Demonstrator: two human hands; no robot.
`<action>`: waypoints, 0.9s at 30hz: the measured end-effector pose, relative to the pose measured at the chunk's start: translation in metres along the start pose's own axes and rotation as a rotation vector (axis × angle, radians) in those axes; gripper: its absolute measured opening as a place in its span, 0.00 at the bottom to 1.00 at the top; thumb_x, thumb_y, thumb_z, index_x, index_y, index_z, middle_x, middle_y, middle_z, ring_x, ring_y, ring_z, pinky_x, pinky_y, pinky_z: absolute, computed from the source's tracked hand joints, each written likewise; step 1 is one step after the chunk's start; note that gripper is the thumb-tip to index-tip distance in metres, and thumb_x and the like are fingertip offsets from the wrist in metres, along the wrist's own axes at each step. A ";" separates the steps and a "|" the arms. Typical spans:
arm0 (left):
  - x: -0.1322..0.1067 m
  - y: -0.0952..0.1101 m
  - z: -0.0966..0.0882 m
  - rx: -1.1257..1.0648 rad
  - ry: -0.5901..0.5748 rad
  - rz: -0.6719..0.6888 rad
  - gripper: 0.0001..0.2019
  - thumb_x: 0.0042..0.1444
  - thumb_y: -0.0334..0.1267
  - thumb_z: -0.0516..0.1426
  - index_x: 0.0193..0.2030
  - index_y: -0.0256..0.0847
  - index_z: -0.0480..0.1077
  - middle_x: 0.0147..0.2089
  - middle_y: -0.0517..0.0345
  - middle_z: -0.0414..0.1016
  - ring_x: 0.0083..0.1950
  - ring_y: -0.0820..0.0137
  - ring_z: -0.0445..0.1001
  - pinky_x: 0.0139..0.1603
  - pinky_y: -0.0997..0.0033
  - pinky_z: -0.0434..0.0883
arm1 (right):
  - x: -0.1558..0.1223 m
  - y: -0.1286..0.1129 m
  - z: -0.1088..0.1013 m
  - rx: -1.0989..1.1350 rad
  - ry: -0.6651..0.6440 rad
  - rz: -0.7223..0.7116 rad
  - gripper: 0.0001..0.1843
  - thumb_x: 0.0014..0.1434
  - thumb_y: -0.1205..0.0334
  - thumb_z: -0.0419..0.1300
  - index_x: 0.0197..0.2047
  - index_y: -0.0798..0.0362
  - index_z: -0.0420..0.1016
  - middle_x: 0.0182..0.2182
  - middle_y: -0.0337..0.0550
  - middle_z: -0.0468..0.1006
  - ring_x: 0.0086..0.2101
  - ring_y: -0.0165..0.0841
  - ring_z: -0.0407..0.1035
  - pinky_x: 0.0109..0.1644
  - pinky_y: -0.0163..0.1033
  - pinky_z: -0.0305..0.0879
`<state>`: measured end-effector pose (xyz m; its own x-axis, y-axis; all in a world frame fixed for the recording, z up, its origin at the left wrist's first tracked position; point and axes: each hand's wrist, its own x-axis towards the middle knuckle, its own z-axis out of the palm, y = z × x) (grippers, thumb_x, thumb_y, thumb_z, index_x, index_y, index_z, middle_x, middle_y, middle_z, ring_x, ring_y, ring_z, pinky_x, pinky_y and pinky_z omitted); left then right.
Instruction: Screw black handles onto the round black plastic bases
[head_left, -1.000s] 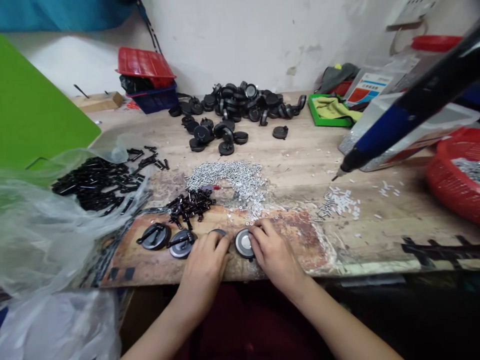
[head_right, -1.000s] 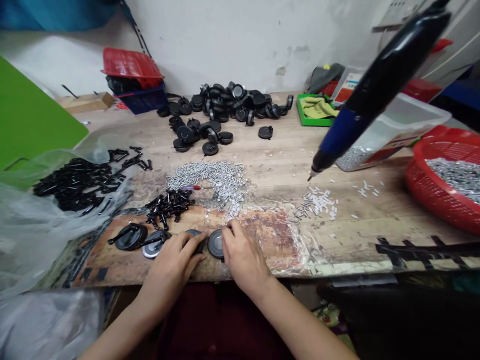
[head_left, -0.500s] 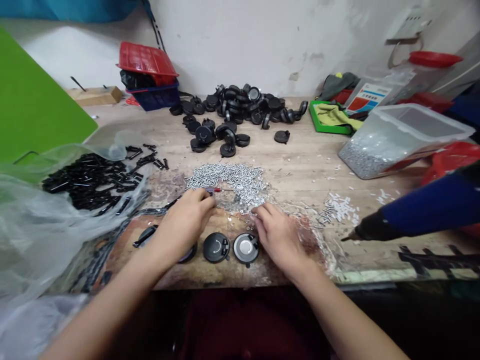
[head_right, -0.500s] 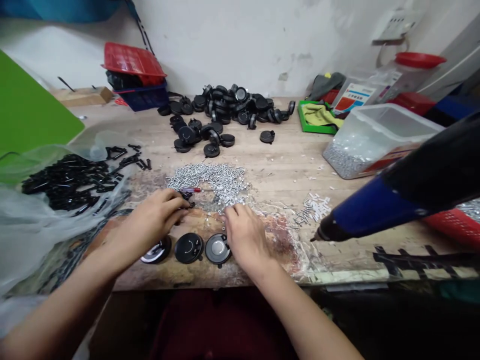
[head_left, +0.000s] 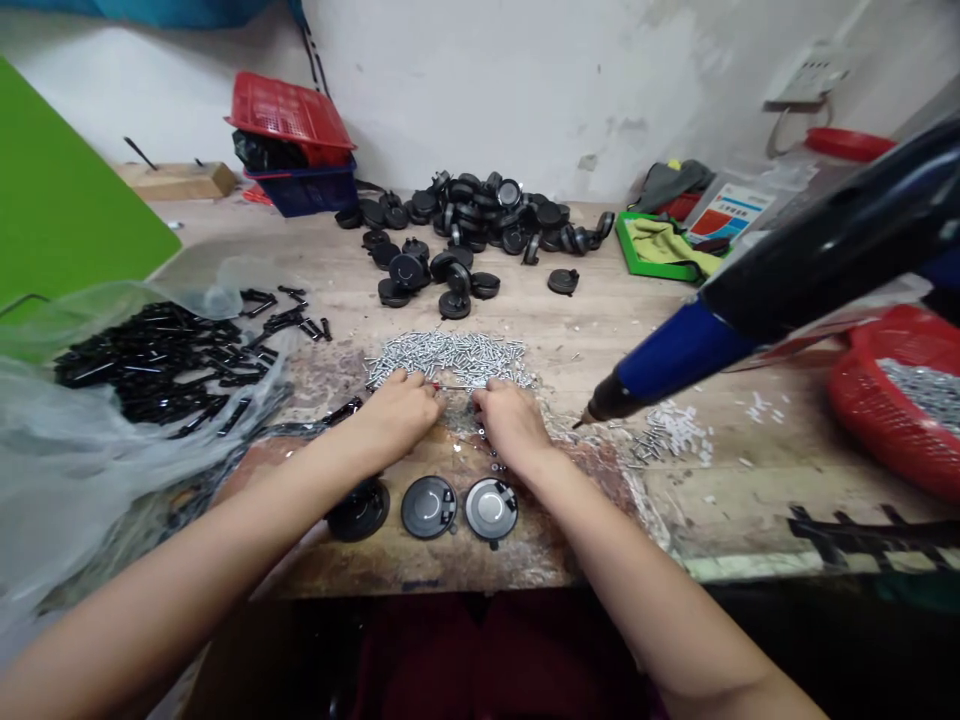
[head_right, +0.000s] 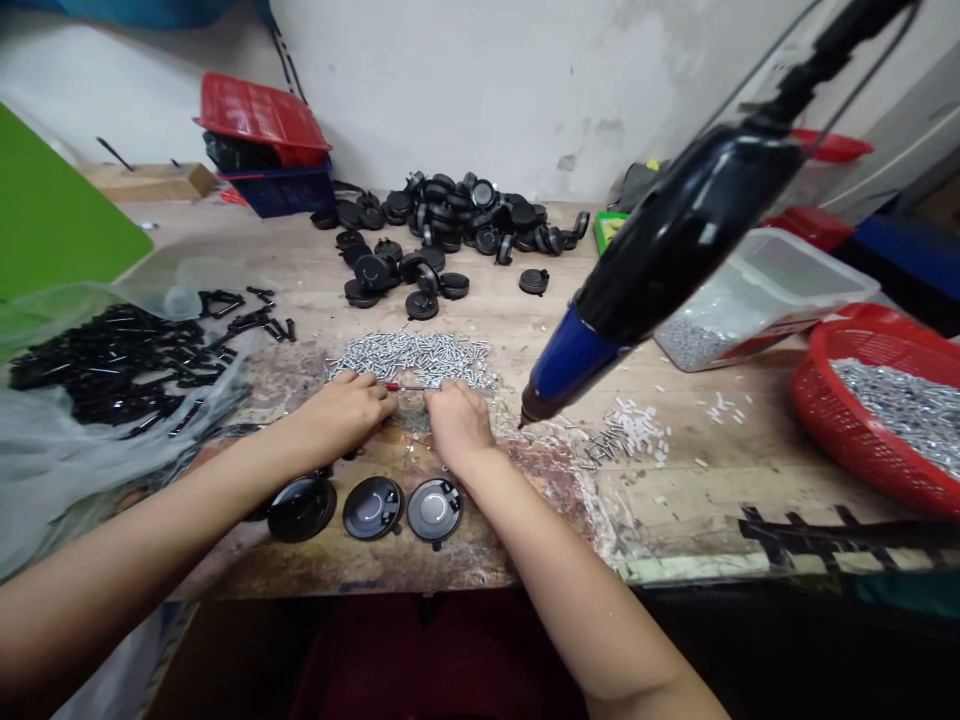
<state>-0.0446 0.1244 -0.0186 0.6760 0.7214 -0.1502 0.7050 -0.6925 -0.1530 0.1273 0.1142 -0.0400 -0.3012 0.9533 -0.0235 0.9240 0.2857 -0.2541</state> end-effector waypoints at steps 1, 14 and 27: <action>0.000 0.000 0.002 0.005 0.012 0.010 0.07 0.57 0.29 0.53 0.36 0.34 0.73 0.35 0.42 0.77 0.41 0.57 0.69 0.41 0.59 0.60 | 0.002 -0.001 0.002 0.006 -0.002 -0.001 0.11 0.61 0.68 0.50 0.36 0.53 0.75 0.36 0.46 0.75 0.39 0.37 0.67 0.38 0.37 0.58; -0.035 0.023 -0.026 -1.230 0.382 -0.394 0.09 0.58 0.40 0.54 0.42 0.39 0.70 0.39 0.56 0.74 0.34 0.71 0.73 0.38 0.68 0.71 | -0.025 0.002 -0.007 0.529 0.285 -0.085 0.10 0.62 0.71 0.50 0.44 0.55 0.70 0.39 0.42 0.77 0.40 0.28 0.70 0.45 0.33 0.66; -0.052 0.092 -0.024 -2.181 0.524 -0.688 0.14 0.44 0.32 0.66 0.39 0.34 0.72 0.30 0.56 0.79 0.30 0.72 0.78 0.36 0.72 0.75 | -0.075 -0.031 -0.009 1.333 0.566 -0.008 0.10 0.55 0.71 0.62 0.35 0.46 0.81 0.42 0.40 0.77 0.46 0.32 0.71 0.52 0.41 0.68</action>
<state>-0.0094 0.0230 -0.0016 0.0584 0.9436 -0.3260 -0.3648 0.3241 0.8729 0.1238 0.0344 -0.0216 0.1180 0.9527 0.2799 -0.0741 0.2896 -0.9543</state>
